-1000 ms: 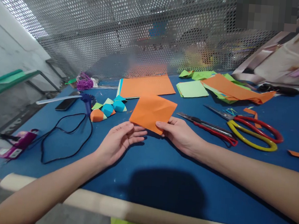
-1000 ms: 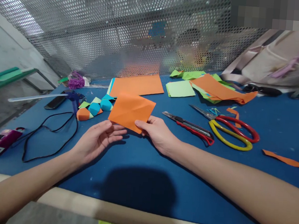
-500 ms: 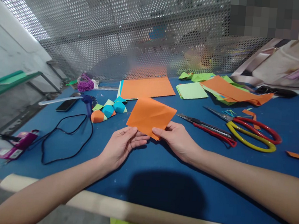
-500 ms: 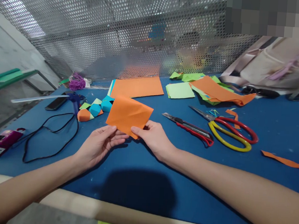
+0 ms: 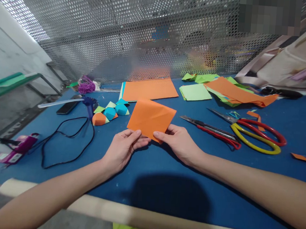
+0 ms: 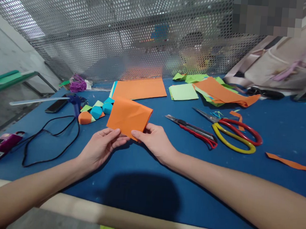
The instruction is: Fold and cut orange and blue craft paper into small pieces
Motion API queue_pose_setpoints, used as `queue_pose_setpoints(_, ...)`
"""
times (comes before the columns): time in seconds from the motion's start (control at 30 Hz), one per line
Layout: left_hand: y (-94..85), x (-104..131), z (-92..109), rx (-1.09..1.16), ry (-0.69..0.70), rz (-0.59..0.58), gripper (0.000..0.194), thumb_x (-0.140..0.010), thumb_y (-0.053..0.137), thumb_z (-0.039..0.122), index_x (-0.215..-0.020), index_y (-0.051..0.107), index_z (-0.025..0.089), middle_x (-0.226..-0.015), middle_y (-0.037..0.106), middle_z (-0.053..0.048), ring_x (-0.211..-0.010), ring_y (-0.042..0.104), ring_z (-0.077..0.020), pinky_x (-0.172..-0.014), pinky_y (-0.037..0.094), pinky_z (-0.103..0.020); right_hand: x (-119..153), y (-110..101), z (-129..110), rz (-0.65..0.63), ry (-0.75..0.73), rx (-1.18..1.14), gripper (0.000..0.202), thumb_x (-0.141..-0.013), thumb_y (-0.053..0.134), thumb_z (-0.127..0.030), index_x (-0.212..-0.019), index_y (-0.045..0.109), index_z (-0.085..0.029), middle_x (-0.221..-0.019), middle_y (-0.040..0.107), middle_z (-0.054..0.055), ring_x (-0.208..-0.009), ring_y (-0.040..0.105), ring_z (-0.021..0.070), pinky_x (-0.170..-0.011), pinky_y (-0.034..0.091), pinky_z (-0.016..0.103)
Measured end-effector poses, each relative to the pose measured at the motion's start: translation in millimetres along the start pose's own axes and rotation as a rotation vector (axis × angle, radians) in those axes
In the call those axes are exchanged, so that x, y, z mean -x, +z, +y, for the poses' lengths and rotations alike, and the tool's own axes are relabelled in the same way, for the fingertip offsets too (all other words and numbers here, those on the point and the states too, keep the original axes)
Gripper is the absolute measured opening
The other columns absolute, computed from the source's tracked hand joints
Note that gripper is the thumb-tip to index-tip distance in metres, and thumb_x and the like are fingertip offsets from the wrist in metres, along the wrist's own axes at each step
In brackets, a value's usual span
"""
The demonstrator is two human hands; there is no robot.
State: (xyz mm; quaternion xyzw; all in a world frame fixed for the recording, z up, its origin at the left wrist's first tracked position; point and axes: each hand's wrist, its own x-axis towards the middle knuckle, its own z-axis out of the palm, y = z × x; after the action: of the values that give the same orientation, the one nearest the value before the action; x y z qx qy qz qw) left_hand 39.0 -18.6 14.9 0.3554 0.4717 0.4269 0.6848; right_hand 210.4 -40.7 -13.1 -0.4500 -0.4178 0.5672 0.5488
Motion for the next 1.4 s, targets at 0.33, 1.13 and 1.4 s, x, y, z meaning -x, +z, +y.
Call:
queue_pose_setpoints(0.33,-4.5,-1.5,7.4,0.011,0.031,0.017,0.018,-0.092,0.058,0.006,-0.076,0.065,0.006,-0.073,0.076,-0.011,-0.062,0.073,-0.0135,-0.066,0.061,-0.021,-1.0,-1.4,-3.1,-0.114,0.048,0.061,0.034,-0.068,0.079,-0.047,-0.064,0.067,-0.015,-0.054,0.065,0.001,-0.045,0.054,0.0094,-0.047,0.044,0.025)
queue_pose_setpoints(1.13,-8.9,-3.9,3.7,0.069,-0.04,-0.084,0.009,-0.083,0.071,0.012,-0.076,0.071,0.007,-0.071,0.07,-0.006,-0.063,0.067,-0.0113,-0.056,0.057,-0.017,1.5,1.7,1.2,-0.148,0.159,-0.014,0.046,-0.057,0.086,-0.055,-0.067,0.07,-0.013,-0.058,0.069,0.004,-0.05,0.064,0.0125,-0.055,0.056,0.028)
queue_pose_setpoints(1.4,-4.5,-3.0,7.1,0.11,0.013,0.007,0.016,-0.084,0.067,0.004,-0.07,0.063,0.01,-0.074,0.065,-0.002,-0.064,0.066,-0.0089,-0.071,0.063,-0.022,2.9,4.0,-1.7,-0.216,0.156,0.07,0.038,-0.059,0.087,-0.045,-0.069,0.071,-0.012,-0.06,0.069,0.004,-0.052,0.064,0.0131,-0.057,0.057,0.029)
